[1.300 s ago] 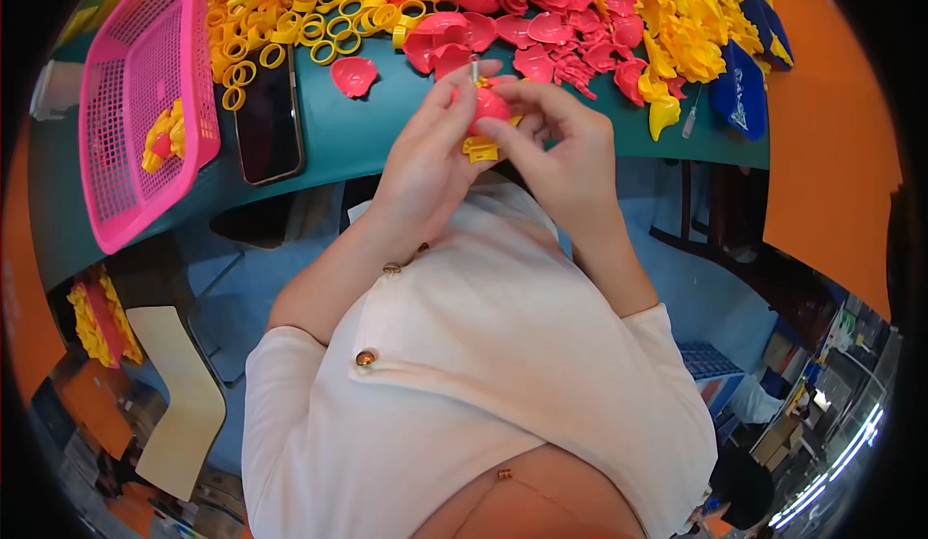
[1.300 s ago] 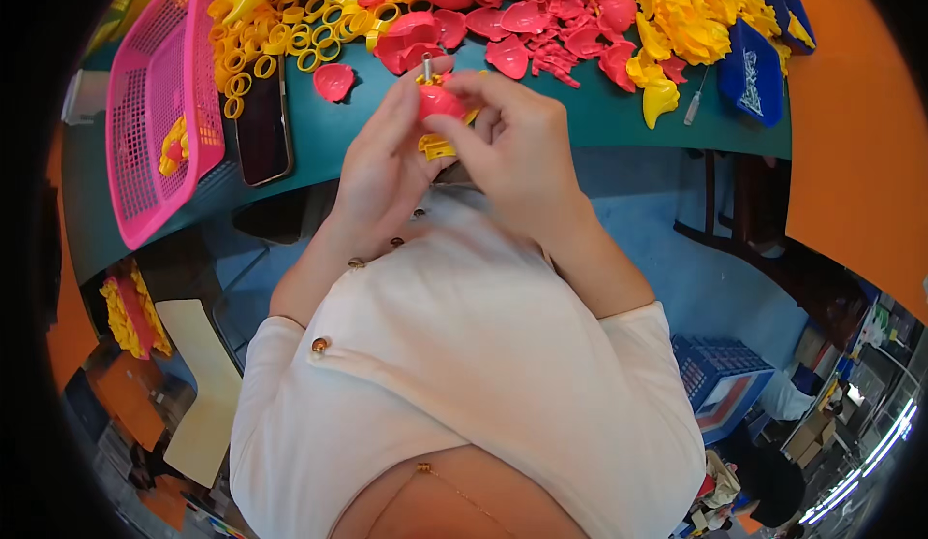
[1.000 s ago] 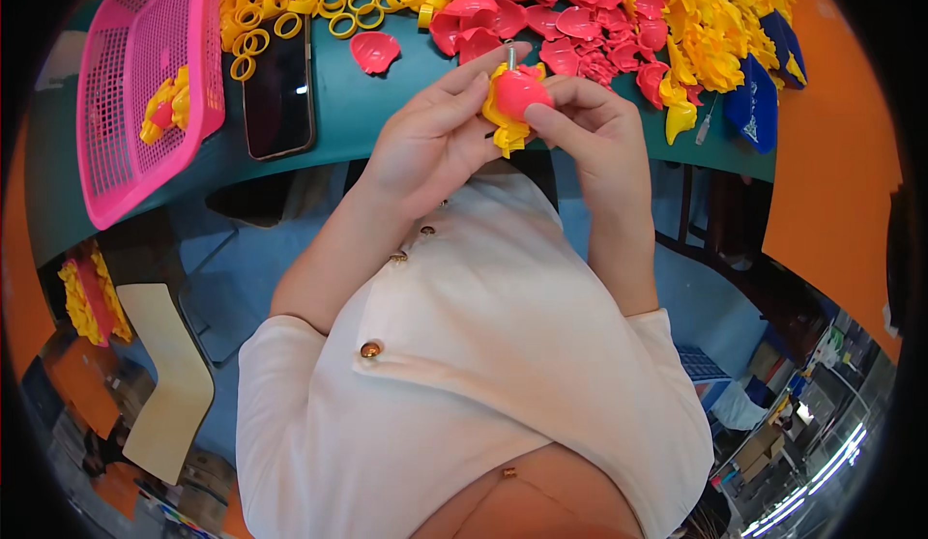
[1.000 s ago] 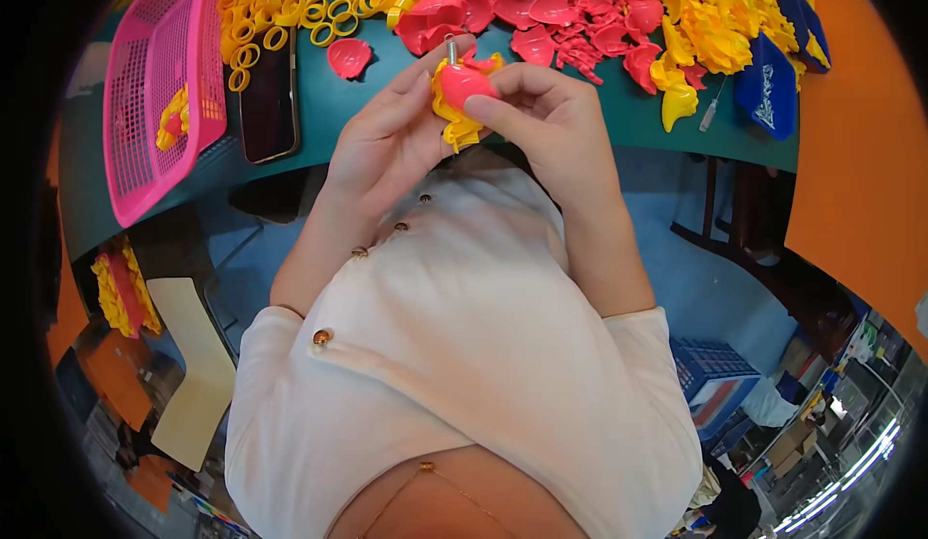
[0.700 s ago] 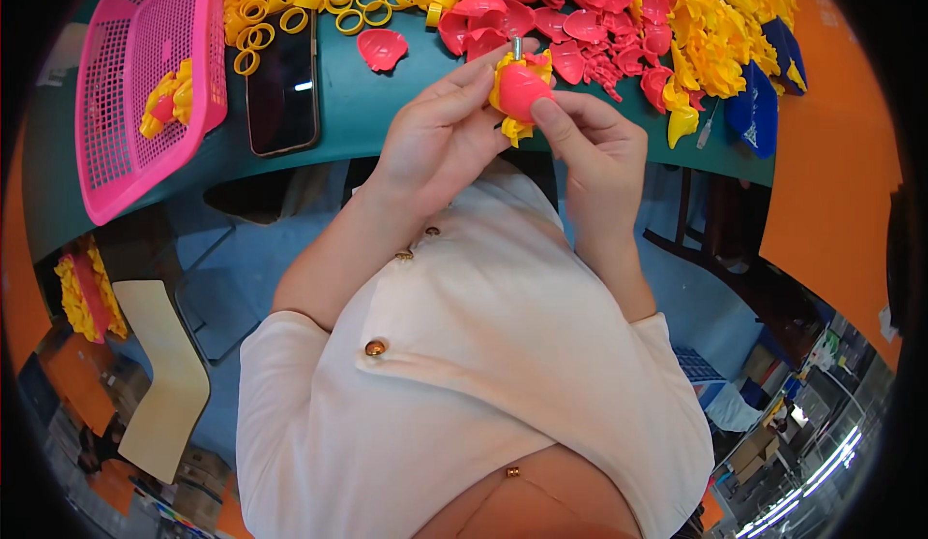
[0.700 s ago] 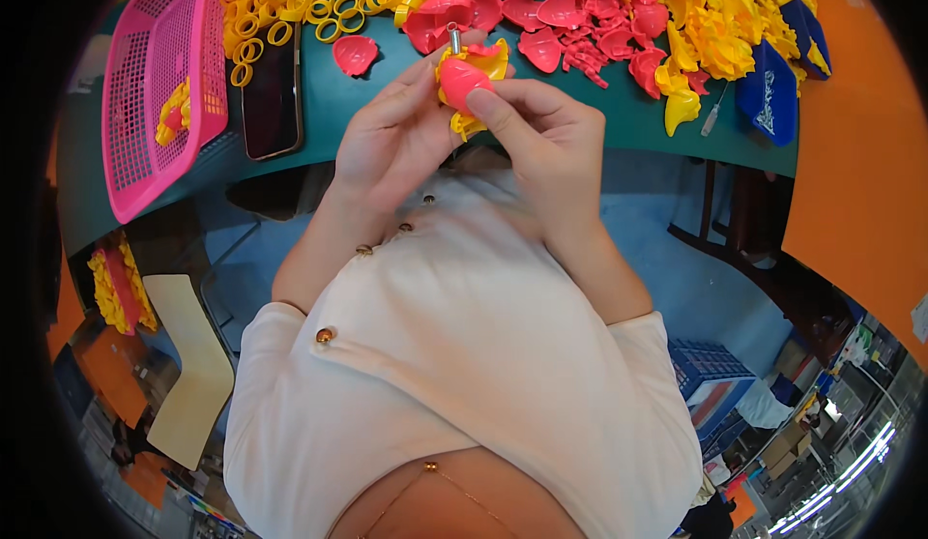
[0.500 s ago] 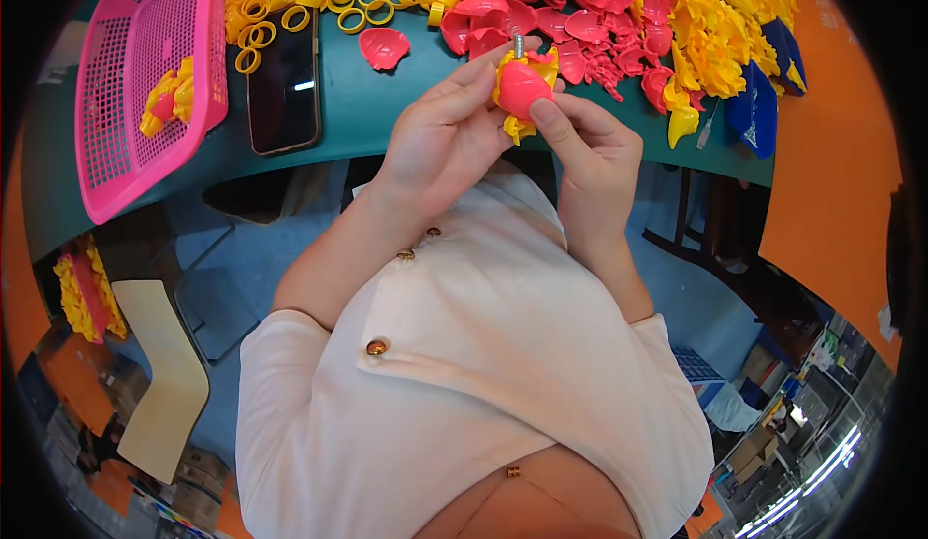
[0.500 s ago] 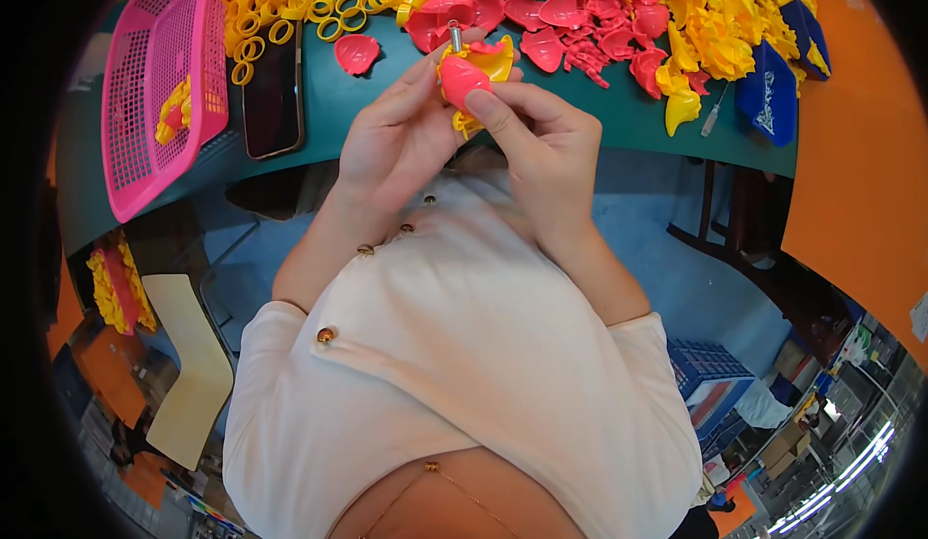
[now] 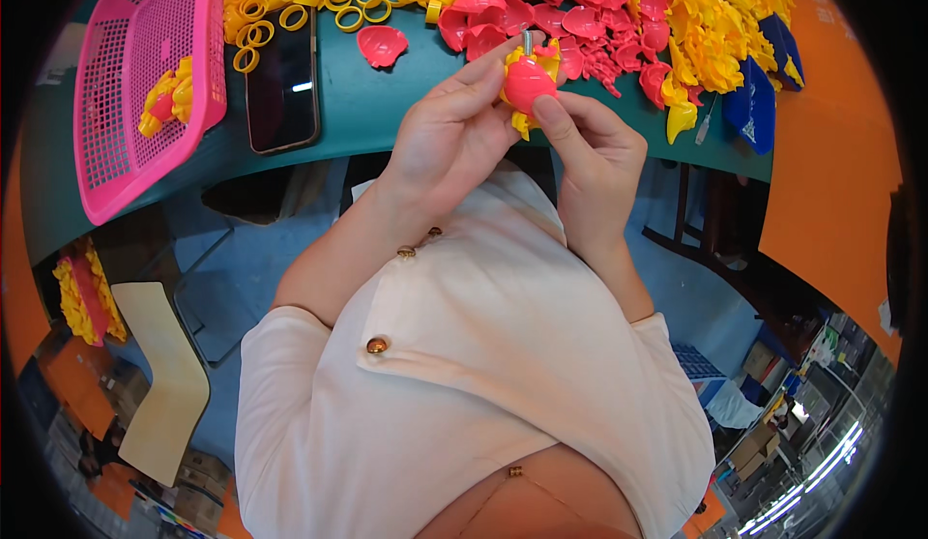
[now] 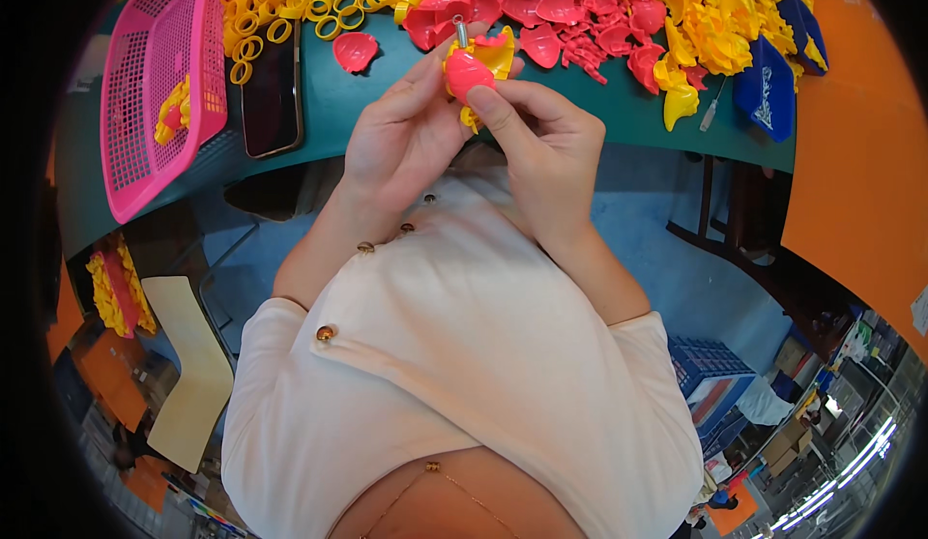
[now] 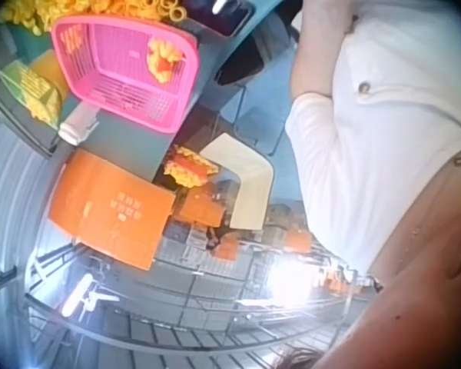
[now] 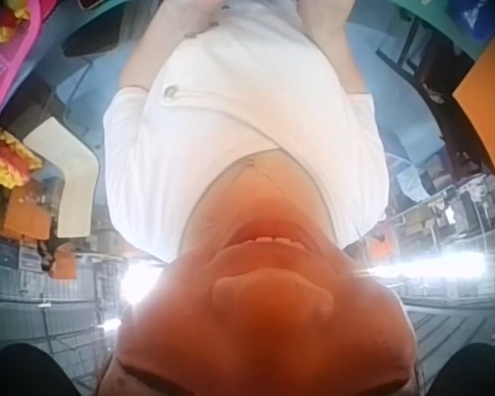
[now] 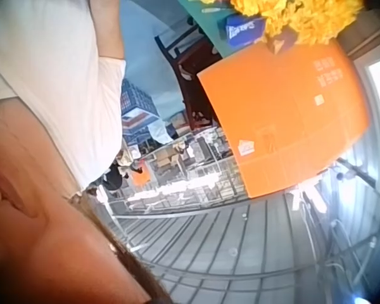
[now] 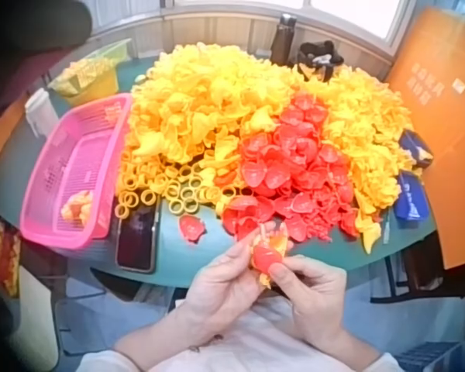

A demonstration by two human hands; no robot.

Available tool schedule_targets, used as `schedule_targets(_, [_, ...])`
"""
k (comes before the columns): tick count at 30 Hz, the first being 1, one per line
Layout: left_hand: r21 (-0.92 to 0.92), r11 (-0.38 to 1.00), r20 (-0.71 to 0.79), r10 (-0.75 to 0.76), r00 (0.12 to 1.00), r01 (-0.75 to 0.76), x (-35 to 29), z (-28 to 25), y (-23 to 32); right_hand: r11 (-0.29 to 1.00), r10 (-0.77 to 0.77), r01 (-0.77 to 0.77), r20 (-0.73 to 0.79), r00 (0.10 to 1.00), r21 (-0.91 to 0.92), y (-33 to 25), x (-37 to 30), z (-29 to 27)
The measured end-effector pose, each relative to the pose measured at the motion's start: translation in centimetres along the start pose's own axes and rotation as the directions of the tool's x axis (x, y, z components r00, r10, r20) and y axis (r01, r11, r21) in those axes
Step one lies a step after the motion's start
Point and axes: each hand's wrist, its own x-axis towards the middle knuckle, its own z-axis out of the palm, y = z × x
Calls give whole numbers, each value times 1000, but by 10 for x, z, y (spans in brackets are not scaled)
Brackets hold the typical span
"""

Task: Assembling multi-part plastic toy flowers and placing them into a storage basket.

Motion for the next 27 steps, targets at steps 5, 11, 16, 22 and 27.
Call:
schedule_targets(5, [-23,1000,-28,13,1000,-14,-1,1,0,977,-4,24,96,995,-212,4,1,-8])
schedule_targets(11, [-62,998,-8,17,1000,-18,3,-2,-8,978,-83,103,117,990,-181,10,0,-7])
schedule_targets(16, [-47,999,13,20,1000,-20,4,6,-11,848,-284,323,155,946,-420,11,3,-9])
schedule_targets(22, [162,986,-49,-32,998,39,-2,14,-7,625,-544,583,246,802,-519,27,7,-14])
schedule_targets(27, [479,858,-196,-99,976,183,-4,6,3,590,-578,626,274,768,-510,27,4,-30])
